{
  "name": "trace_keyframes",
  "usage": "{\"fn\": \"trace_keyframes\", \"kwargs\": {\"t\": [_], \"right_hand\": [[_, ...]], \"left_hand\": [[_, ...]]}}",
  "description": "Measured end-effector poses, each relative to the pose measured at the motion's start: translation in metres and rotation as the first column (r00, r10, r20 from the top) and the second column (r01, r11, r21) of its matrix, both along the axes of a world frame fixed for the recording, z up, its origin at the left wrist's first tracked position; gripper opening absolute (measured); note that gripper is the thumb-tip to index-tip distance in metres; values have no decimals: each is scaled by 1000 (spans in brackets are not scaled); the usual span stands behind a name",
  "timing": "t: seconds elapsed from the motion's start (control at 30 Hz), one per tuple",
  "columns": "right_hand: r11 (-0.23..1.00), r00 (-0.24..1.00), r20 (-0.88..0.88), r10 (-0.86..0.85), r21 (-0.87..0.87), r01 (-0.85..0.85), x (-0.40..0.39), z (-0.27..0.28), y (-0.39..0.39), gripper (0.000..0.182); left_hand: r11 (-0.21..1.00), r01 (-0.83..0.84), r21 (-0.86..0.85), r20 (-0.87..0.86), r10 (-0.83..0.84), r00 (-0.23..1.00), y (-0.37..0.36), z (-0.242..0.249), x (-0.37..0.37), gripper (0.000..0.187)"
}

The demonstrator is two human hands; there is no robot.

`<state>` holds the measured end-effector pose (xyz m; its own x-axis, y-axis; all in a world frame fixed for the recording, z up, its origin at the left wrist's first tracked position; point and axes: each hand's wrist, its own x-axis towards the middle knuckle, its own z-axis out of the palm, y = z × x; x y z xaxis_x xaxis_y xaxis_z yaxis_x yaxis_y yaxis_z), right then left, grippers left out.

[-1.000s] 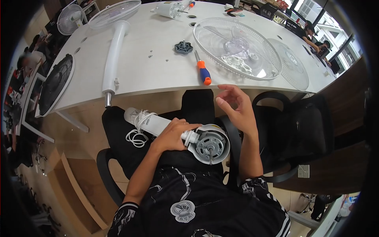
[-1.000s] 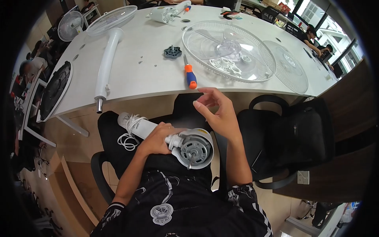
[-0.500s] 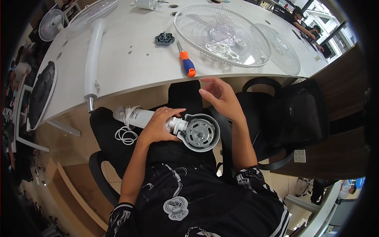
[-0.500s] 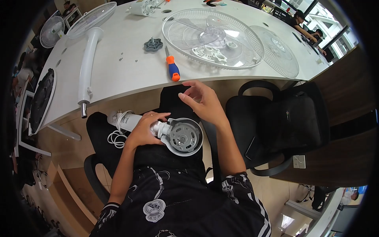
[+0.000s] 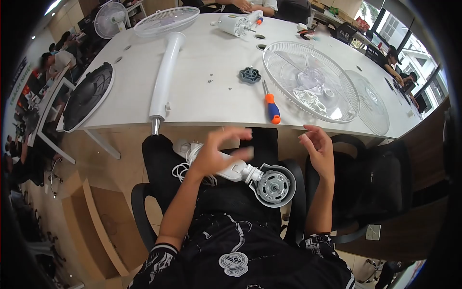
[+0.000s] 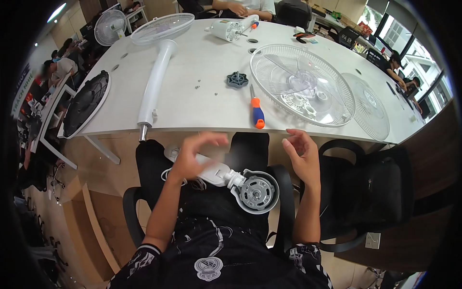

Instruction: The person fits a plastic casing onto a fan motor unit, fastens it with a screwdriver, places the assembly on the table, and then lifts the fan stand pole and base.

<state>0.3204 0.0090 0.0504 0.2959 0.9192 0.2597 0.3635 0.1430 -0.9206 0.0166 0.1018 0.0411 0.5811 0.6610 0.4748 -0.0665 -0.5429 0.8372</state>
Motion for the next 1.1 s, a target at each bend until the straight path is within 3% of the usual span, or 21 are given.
{"fn": "trace_keyframes", "kwargs": {"t": [0.03, 0.07, 0.1, 0.17, 0.23, 0.43, 0.5, 0.57, 0.67, 0.73, 0.8, 0.9, 1.1], "right_hand": [[1000, 1000, 2, -7, 2, 7, 0, 1, -2, 31], [1000, 1000, 7, -12, 8, 12, 1, 2, -3, 31], [999, 1000, -15, -23, 38, 24, 3, 4, -4, 30], [996, 998, -32, -53, 67, 55, 8, 5, -6, 30], [991, 999, -9, -52, 119, 53, 20, 8, -6, 28], [913, 922, 57, -382, 178, 368, 68, 21, -12, 21], [843, 822, 198, -533, 206, 497, 89, 30, -2, 22], [846, 792, 299, -533, 193, 496, 112, 33, 14, 24], [868, 760, 440, -478, 105, 485, 145, 46, 40, 35], [893, 741, 601, -300, -97, 440, 151, 54, 59, 39], [907, 756, 602, -256, -120, 403, 143, 58, 75, 41], [947, 707, 707, 18, -240, 215, 126, 67, 97, 40], [936, 564, 819, 108, -275, 220, 119, 43, 150, 42]], "left_hand": [[992, -119, 39, 48, 117, 992, 21, 2, 12, 28], [975, -216, 60, 43, 214, 976, 43, 6, 23, 21], [954, -301, -4, -9, 301, 954, 61, 14, 35, 20], [915, -398, 60, -106, 403, 909, 105, 7, 53, 19], [893, -387, 231, -7, 399, 917, 147, -27, 68, 22], [924, -369, 105, -69, 377, 924, 87, -10, 81, 21], [936, -341, 85, -83, 348, 934, 78, -8, 88, 22], [941, -331, 74, -118, 338, 934, 74, -7, 92, 23], [943, -308, 123, -110, 321, 941, 67, -4, 100, 22], [943, -312, 118, -106, 324, 940, 63, -13, 99, 21], [941, -319, 112, -101, 330, 939, 60, -21, 91, 21], [932, -356, 70, -28, 358, 933, 42, -25, 78, 18], [906, -422, 33, 47, 420, 906, 0, -26, 49, 13]]}}
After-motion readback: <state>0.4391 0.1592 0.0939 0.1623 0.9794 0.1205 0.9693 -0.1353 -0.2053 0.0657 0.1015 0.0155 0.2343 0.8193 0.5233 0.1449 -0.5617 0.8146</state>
